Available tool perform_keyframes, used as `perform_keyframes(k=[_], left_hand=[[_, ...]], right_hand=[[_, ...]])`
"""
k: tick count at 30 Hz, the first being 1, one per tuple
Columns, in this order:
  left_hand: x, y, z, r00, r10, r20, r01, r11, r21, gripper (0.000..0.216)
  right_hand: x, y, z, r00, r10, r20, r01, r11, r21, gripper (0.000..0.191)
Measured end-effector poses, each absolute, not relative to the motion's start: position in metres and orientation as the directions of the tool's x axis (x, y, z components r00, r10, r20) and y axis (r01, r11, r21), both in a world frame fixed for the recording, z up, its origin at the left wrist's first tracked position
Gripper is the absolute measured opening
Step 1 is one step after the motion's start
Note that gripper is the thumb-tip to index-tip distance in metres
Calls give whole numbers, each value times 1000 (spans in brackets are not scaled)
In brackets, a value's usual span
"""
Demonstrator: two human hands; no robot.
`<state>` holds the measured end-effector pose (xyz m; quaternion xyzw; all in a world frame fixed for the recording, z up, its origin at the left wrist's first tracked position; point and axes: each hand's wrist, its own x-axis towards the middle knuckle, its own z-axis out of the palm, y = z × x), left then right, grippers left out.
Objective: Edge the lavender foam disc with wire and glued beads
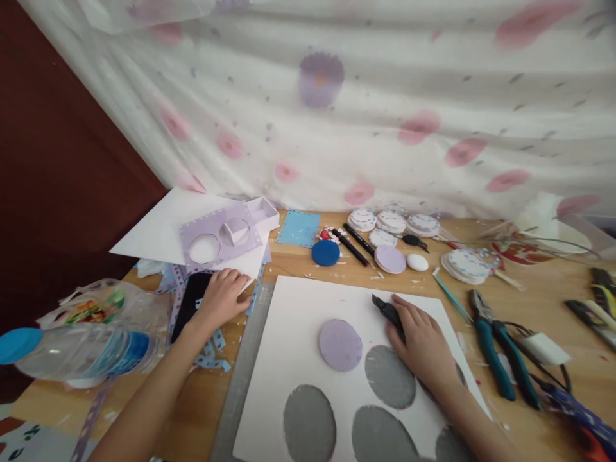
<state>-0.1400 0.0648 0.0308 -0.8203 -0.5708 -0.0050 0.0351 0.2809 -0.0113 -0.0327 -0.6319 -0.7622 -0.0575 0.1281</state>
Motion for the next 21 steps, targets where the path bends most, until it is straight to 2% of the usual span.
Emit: perform_keyframes(k=[3, 14, 16, 18, 20, 21], left_hand=[[-142, 72, 35, 344, 937, 60, 937, -340, -76, 27], [-157, 83, 42, 202, 961, 188, 976, -181, -123, 40], [-154, 72, 45, 206, 947, 248, 979, -198, -57, 41], [-154, 57, 46, 190, 914, 359, 965, -241, 101, 45], [-161, 43, 43, 47, 884, 465, 944, -191, 268, 39], [-166, 37, 40, -56, 873, 484, 946, -109, 307, 37]], right_hand=[[281, -12, -33, -166, 948, 273, 979, 192, -74, 30], [280, -12, -32, -143, 951, 276, 979, 176, -99, 31], [279, -13, -31, -141, 951, 274, 980, 173, -96, 30], [279, -13, -31, -143, 952, 272, 981, 173, -90, 30], [279, -13, -31, -145, 951, 272, 981, 174, -85, 31], [279, -13, -31, -148, 951, 271, 981, 176, -82, 31]])
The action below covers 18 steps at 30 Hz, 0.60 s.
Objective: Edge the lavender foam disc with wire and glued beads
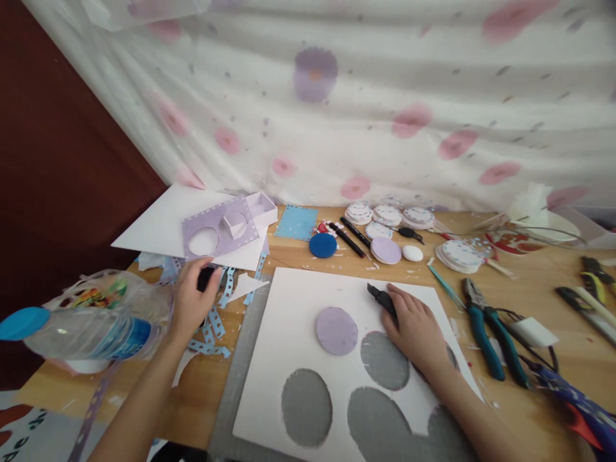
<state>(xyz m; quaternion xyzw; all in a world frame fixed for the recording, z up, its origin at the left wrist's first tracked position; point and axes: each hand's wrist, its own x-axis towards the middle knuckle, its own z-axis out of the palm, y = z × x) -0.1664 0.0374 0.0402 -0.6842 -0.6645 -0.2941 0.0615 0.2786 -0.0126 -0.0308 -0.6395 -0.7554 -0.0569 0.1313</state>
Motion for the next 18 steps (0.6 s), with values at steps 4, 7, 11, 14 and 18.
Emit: perform_keyframes(k=[4, 7, 11, 14, 18], left_hand=[[-190, 31, 21, -344, 873, 344, 937, 297, 184, 61], [-196, 34, 10, -387, 893, 229, 922, 373, 103, 71], [-192, 40, 8, -430, 865, 259, 900, 432, 52, 70], [-192, 44, 11, -443, 870, 215, 895, 445, 41, 74], [-194, 45, 11, -418, 882, 219, 907, 420, 38, 76]], right_hand=[[280, -11, -32, -161, 950, 268, 981, 185, -65, 31], [281, -10, -33, -161, 951, 264, 982, 182, -58, 32], [280, -11, -33, -159, 954, 255, 982, 178, -55, 32], [280, -11, -32, -154, 956, 249, 984, 171, -48, 32], [280, -11, -32, -152, 956, 252, 985, 168, -42, 31]])
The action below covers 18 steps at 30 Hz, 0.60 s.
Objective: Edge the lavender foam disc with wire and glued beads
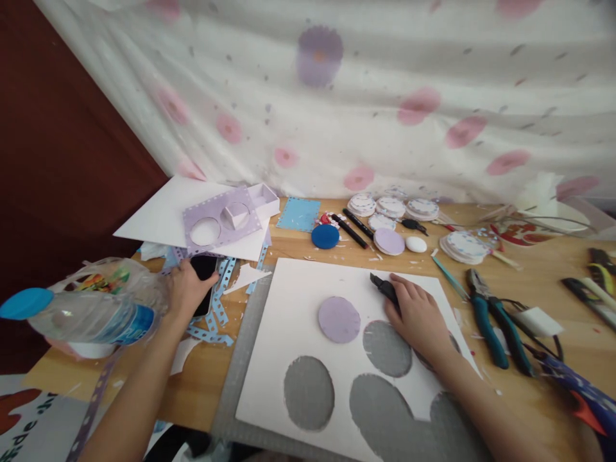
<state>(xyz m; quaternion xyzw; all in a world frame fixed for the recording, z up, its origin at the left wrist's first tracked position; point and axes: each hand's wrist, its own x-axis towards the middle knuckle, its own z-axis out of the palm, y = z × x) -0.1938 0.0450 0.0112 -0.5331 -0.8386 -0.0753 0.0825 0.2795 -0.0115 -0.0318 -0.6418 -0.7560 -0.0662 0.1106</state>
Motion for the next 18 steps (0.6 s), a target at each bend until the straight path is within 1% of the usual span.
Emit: perform_keyframes(k=[4, 7, 9, 12, 13, 15, 18], left_hand=[[-196, 41, 9, -385, 897, 216, 922, 381, 64, 81], [-201, 35, 6, -353, 912, 208, 933, 328, 147, 86], [-206, 28, 3, -373, 908, 192, 909, 315, 275, 82], [-213, 13, -6, -480, 862, 162, 756, 312, 576, 66], [-214, 7, -9, -505, 848, 160, 697, 291, 655, 60], [-213, -5, -15, -511, 837, 195, 641, 220, 735, 50], [-207, -21, -18, -477, 834, 277, 634, 108, 765, 42]], right_hand=[[280, -11, -32, -153, 957, 245, 986, 166, -34, 31], [280, -11, -31, -150, 959, 242, 986, 163, -34, 31], [280, -11, -31, -151, 958, 246, 986, 164, -35, 31], [280, -11, -31, -158, 953, 257, 985, 171, -26, 32], [280, -11, -31, -163, 952, 260, 984, 174, -22, 32], [281, -11, -31, -171, 950, 263, 984, 180, -13, 31], [282, -12, -31, -178, 949, 259, 983, 186, -4, 30]])
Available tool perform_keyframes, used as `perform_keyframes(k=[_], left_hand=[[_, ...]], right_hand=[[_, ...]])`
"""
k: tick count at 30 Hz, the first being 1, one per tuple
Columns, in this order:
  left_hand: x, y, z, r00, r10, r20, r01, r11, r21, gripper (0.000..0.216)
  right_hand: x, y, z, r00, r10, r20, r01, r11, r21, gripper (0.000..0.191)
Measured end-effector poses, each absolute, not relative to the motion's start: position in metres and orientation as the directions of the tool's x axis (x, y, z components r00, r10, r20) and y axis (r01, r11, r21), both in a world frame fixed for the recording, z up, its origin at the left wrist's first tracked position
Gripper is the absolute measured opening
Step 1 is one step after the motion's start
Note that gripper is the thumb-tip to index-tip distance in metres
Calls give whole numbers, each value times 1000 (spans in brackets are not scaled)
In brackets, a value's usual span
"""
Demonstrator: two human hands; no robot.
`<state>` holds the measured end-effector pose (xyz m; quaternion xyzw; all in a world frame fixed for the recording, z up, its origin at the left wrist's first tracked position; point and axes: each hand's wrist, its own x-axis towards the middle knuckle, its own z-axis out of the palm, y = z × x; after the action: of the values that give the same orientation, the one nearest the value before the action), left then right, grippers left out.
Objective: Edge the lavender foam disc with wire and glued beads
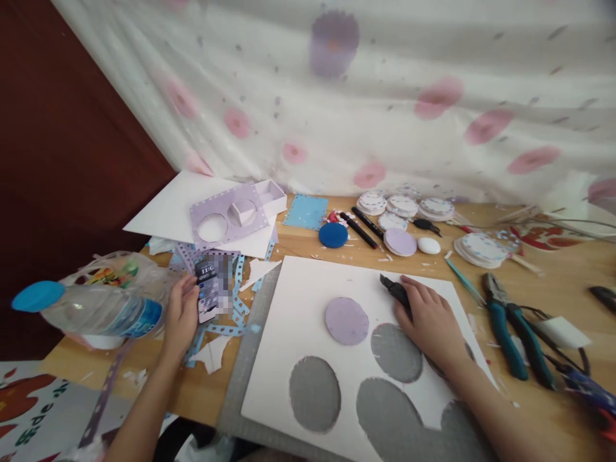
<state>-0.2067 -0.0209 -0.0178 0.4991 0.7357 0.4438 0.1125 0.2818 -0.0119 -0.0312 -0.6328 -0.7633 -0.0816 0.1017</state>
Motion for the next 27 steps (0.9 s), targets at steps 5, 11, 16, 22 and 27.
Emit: perform_keyframes(k=[5, 11, 16, 22, 27], left_hand=[[-205, -28, -12, -422, 863, 278, 682, 100, 725, 40], [-223, -11, -13, -420, 865, 273, 693, 113, 712, 43], [-214, -14, -3, -414, 857, 307, 676, 64, 734, 42], [-192, -56, 1, -243, 908, 340, 741, -52, 670, 34], [-198, -61, -12, -157, 932, 328, 819, -63, 571, 35]], right_hand=[[282, -12, -32, -179, 951, 251, 983, 181, 14, 30], [282, -12, -31, -185, 949, 256, 982, 187, 18, 31], [281, -13, -31, -181, 949, 258, 983, 183, 18, 31], [281, -13, -31, -177, 950, 257, 984, 177, 25, 30], [281, -13, -31, -176, 951, 255, 984, 177, 19, 31]])
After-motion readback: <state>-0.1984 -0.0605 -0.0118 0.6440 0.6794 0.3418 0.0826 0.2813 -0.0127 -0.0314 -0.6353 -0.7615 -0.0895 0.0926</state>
